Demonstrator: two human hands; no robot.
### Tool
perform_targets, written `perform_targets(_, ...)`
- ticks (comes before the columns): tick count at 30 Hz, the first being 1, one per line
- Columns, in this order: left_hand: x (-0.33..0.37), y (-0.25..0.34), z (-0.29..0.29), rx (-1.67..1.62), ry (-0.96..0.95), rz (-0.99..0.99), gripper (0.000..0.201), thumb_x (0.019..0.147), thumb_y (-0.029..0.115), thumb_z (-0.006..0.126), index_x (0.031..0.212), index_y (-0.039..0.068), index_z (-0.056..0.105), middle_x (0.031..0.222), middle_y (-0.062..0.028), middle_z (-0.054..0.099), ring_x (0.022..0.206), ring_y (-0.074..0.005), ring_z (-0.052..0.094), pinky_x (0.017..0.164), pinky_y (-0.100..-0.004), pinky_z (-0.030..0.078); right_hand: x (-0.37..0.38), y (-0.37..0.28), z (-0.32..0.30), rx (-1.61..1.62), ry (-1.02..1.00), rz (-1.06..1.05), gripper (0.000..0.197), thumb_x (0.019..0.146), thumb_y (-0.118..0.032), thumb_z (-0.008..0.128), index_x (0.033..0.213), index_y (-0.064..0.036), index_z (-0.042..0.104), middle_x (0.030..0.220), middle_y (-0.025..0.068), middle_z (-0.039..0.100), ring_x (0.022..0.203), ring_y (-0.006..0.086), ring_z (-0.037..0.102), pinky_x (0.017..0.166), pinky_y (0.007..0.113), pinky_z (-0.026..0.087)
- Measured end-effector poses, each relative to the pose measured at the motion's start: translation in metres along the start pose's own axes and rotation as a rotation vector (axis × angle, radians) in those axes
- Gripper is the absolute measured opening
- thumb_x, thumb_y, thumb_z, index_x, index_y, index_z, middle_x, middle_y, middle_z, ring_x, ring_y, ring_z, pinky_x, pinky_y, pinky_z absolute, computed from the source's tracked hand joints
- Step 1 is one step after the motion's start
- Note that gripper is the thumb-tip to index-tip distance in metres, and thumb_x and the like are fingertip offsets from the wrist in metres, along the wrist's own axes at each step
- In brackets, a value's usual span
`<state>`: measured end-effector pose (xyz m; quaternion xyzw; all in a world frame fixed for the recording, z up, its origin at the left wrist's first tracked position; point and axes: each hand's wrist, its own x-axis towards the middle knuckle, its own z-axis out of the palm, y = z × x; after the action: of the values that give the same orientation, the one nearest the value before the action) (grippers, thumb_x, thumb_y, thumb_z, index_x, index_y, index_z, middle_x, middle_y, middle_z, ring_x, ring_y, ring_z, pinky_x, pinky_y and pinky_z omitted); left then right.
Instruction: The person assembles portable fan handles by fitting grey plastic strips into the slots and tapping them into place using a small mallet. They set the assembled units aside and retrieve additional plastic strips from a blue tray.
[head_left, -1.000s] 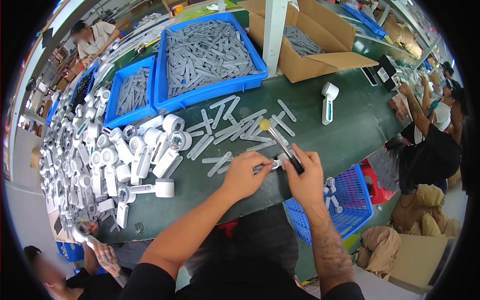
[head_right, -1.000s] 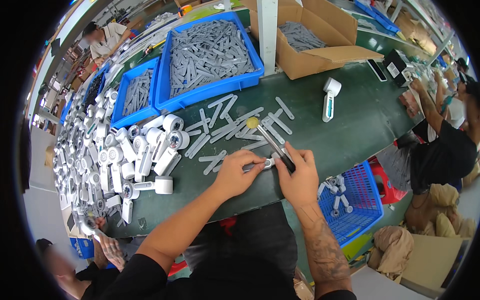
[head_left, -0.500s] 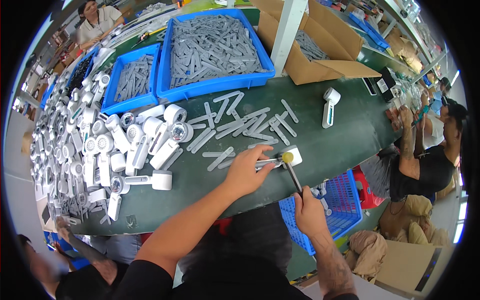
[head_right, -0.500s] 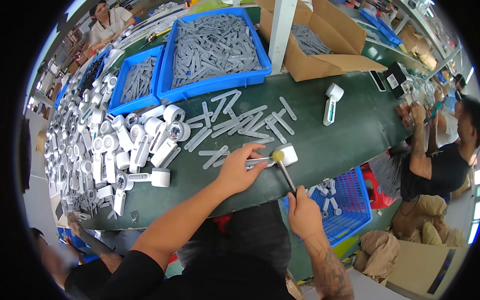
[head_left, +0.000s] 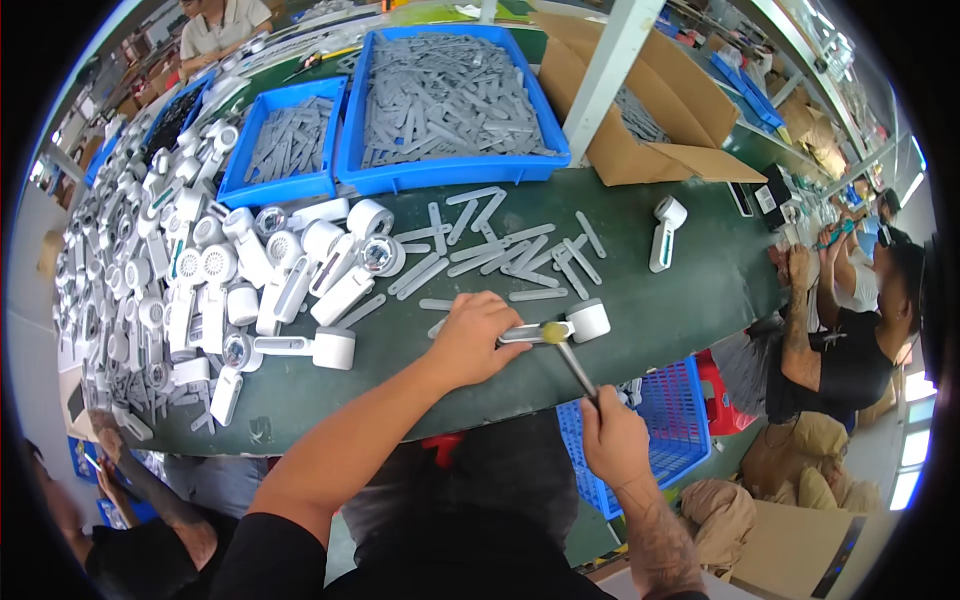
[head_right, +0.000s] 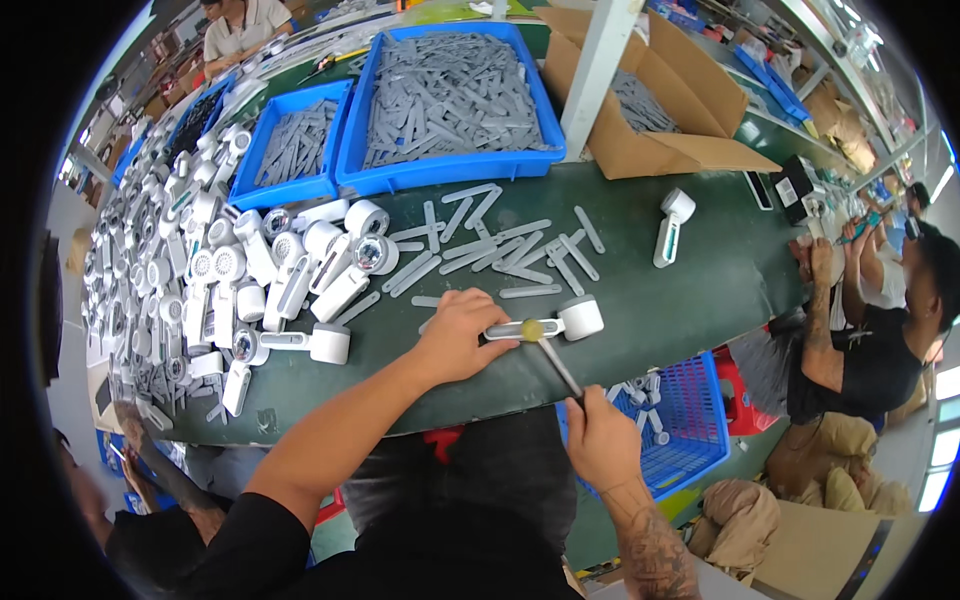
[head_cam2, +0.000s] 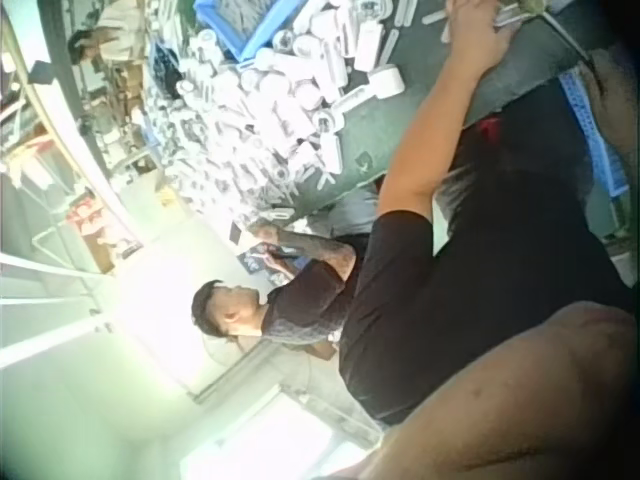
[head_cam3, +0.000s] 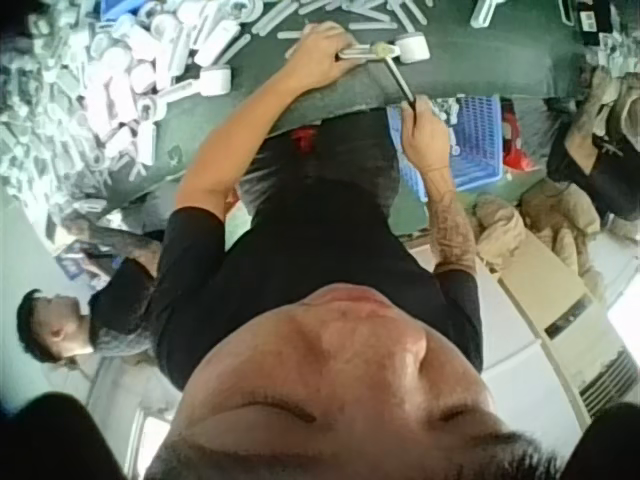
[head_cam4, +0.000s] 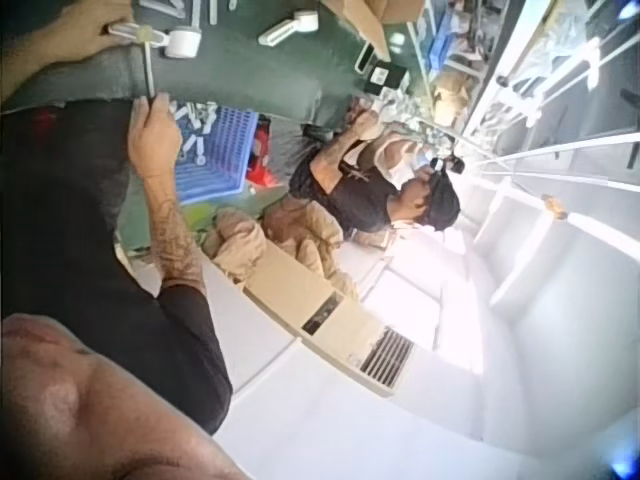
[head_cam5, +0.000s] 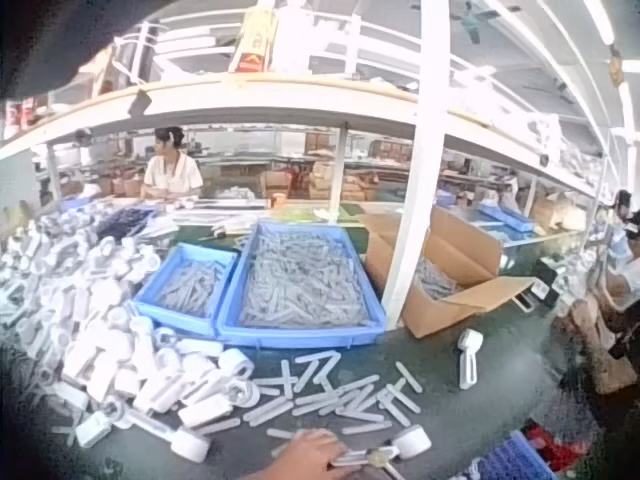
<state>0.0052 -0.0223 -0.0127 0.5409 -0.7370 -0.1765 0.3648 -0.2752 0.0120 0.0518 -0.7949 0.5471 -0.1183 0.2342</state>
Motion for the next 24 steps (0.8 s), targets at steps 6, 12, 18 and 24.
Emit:
perform_targets(6,0.002,-0.005,-0.004,-0.008,-0.059,-0.038,0.034,0.084,0.027,0.089,0.107,0.01,0.071,0.097,-0.0066,0.072,0.107,-0.0291,0.066,0.098,-0.0443,0.044,0.007,-0.006,0.003,-0.058,-0.075,0.015,0.018,0.11,-0.02,0.059,0.111,-0.002,0.055,0.08,0.0261,0.069,0.078,0.0516,0.068,0.066,0.059,0.051)
perform_targets(12,0.003,0.005,-0.006,-0.091,0.015,-0.134,0.058,0.081,0.025,0.091,0.129,0.012,0.062,0.099,-0.0066,0.073,0.107,-0.0295,0.067,0.1,-0.0457,0.044,0.016,-0.025,0.013,-0.116,-0.115,-0.031,0.023,0.11,-0.027,0.061,0.107,-0.0048,0.054,0.081,0.0235,0.071,0.075,0.0493,0.07,0.064,0.06,0.053)
perform_targets(18,0.005,0.009,0.006,-0.117,0.09,-0.162,0.056,0.081,0.025,0.091,0.129,0.014,0.067,0.101,-0.0054,0.073,0.113,-0.0295,0.065,0.101,-0.0471,0.043,0.019,-0.019,0.015,-0.088,-0.121,-0.087,0.023,0.11,-0.028,0.06,0.105,-0.0054,0.056,0.078,0.0224,0.071,0.075,0.0498,0.069,0.063,0.059,0.052)
perform_targets(24,-0.015,0.016,-0.039,-0.184,0.244,-0.089,0.031,0.084,0.019,0.089,0.109,0.008,0.076,0.105,-0.0102,0.075,0.11,-0.035,0.067,0.095,-0.0464,0.053,0.071,-0.008,-0.035,0.176,0.196,-0.062,0.02,0.1,-0.02,0.077,0.096,-0.0027,0.068,0.065,0.014,0.06,0.054,0.0255,0.06,0.056,0.039,0.048)
